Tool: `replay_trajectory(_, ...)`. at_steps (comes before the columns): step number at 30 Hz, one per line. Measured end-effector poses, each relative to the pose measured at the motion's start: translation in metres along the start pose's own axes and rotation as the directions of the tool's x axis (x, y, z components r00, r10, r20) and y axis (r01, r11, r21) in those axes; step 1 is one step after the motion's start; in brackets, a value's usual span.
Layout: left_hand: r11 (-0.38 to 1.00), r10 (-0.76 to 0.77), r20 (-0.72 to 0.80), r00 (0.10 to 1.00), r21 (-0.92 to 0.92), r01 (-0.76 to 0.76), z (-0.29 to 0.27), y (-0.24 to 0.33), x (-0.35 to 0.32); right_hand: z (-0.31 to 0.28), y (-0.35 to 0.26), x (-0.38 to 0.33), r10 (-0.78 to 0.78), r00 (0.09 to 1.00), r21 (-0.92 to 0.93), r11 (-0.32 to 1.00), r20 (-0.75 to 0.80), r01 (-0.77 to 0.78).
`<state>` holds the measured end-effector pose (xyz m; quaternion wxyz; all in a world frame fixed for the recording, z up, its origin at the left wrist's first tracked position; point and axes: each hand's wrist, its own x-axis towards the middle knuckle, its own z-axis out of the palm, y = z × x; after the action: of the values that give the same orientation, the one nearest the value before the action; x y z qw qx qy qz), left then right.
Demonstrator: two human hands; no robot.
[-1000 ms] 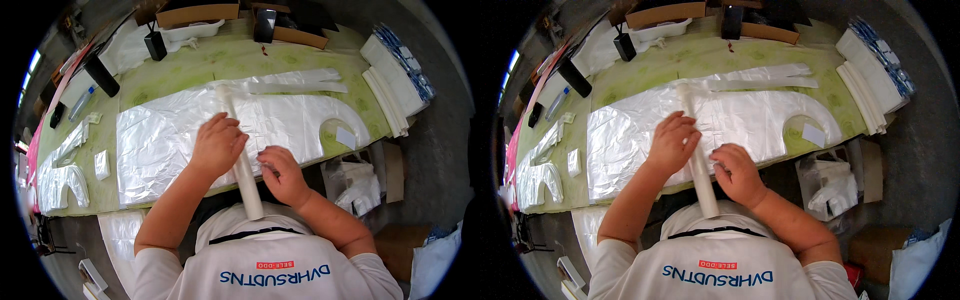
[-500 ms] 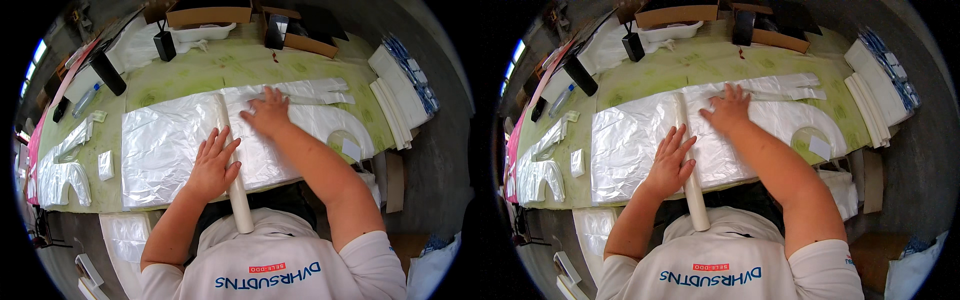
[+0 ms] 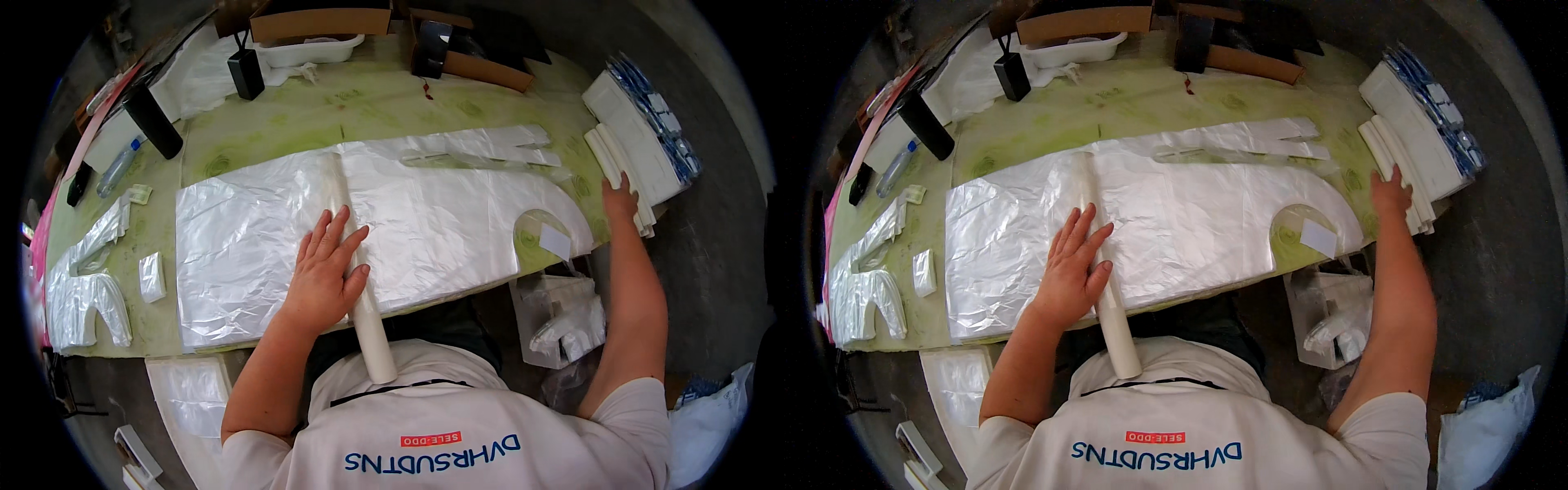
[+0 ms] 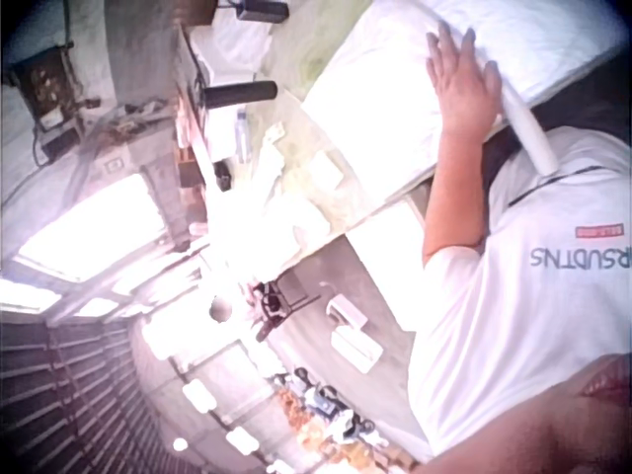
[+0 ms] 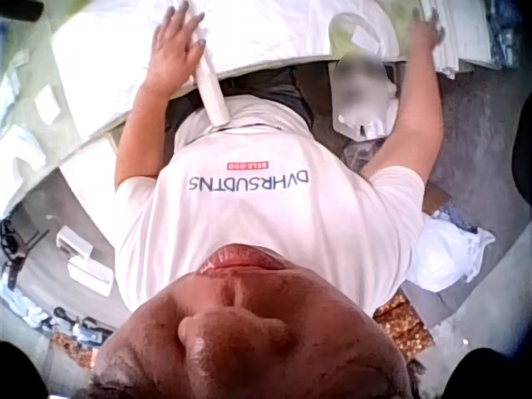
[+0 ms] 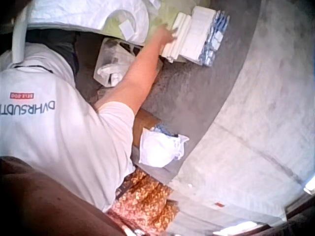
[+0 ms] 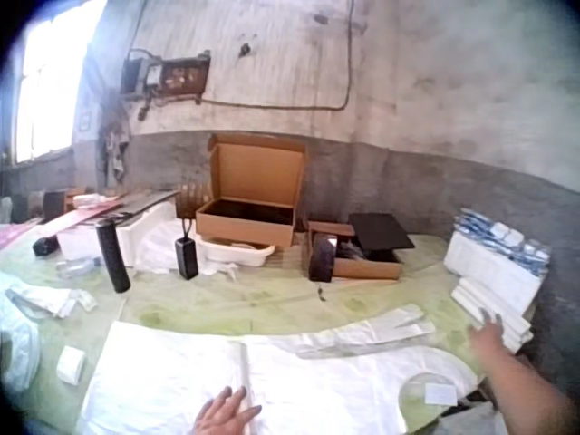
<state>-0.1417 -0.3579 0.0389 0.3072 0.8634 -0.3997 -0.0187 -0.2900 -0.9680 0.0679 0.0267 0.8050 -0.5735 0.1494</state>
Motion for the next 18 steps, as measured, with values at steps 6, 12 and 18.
replay_trajectory(6,1.000,0.009,-0.027,1.000,0.000,-0.009,0.001,-0.004,-0.002,-0.005,-0.126,-0.200,-0.808,0.587,0.507,0.491,-0.039,0.709)
replay_trajectory(12,0.999,0.046,-0.005,0.999,0.018,-0.046,0.002,-0.007,0.002,-0.026,-0.230,-0.268,-0.739,0.568,0.369,0.673,0.362,0.641)
replay_trajectory(18,0.975,-0.098,-0.353,0.931,-0.223,0.018,0.014,-0.012,-0.015,-0.047,-0.234,-0.355,-0.918,0.131,0.639,-0.152,-0.373,0.754)
